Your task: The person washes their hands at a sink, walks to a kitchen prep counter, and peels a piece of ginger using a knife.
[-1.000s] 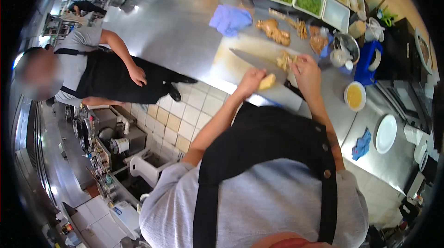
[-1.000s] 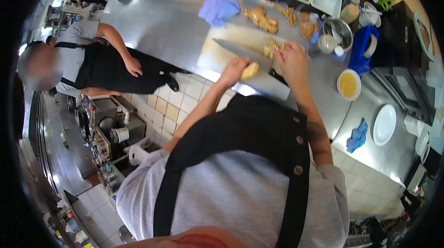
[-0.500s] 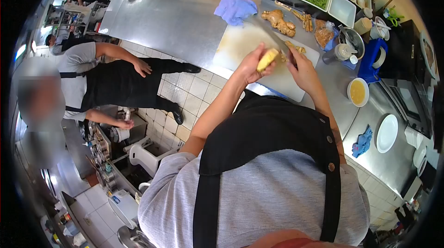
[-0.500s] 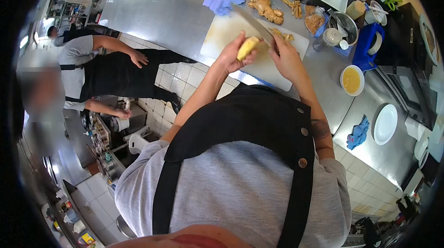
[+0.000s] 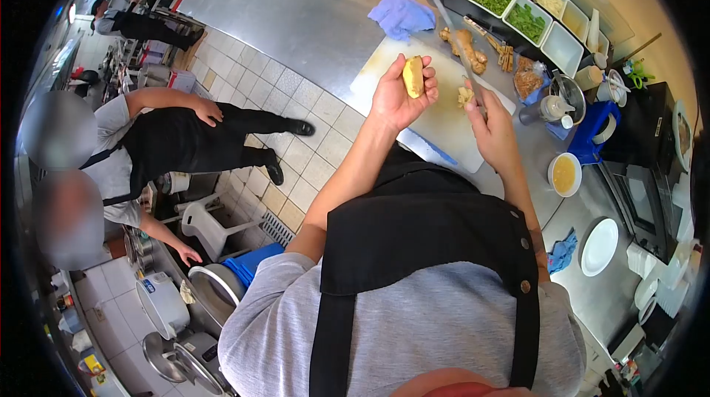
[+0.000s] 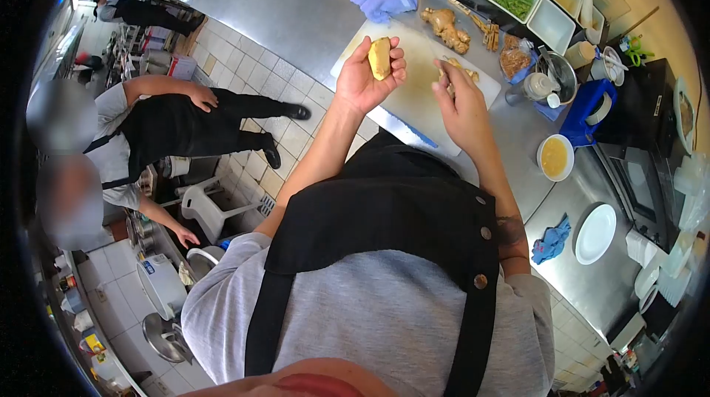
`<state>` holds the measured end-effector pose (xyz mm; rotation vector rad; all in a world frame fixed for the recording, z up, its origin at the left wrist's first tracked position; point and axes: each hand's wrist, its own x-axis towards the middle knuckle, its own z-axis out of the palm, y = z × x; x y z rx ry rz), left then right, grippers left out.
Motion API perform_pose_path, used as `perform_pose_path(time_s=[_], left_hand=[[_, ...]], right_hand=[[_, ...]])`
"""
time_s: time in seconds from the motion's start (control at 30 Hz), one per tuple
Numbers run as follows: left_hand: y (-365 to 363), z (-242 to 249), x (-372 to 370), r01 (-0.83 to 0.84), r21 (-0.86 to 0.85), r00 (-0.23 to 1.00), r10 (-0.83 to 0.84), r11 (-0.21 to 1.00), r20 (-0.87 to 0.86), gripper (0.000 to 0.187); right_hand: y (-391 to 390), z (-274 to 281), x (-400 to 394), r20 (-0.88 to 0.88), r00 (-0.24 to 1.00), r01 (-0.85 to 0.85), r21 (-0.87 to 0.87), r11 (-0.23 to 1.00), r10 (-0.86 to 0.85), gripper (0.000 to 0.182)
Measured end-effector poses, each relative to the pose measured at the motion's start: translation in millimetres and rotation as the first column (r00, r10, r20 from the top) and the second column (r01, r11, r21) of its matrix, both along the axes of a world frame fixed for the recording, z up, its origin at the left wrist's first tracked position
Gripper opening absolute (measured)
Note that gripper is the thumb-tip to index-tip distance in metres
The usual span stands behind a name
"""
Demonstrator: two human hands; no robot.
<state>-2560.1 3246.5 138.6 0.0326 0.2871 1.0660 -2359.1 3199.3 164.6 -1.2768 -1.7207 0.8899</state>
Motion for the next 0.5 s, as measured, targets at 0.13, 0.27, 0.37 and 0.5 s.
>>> perform_pose_path(time_s=[0.13, 0.27, 0.37, 0.5], left_hand=[[3.8, 1.9, -3.9, -0.04, 0.027, 0.999, 0.04, 0.999, 0.021, 0.049], [11.9, 6.4, -4.0, -0.063, 0.047, 0.997, 0.061, 0.997, 0.056, 0.049], [10.4, 21.7, 2.1, -0.156, 0.059, 0.987, 0.157, 0.986, -0.025, 0.043], [11.9, 31.4, 3.5, -0.221, 0.08, 0.972, 0.226, 0.972, -0.068, 0.039]], right_hand=[[-4.2, 21.2, -16.1, 0.069, 0.996, -0.072, 0.144, 0.987, 0.063, 0.043], [-9.9, 28.7, -38.8, 0.087, 0.992, -0.106, 0.143, 0.984, 0.095, 0.049], [-11.8, 36.7, -54.0, 0.149, 0.988, -0.061, 0.119, 0.991, 0.043, 0.052], [-7.0, 36.3, -63.1, 0.151, 0.988, -0.052, 0.166, 0.985, 0.027, 0.055]])
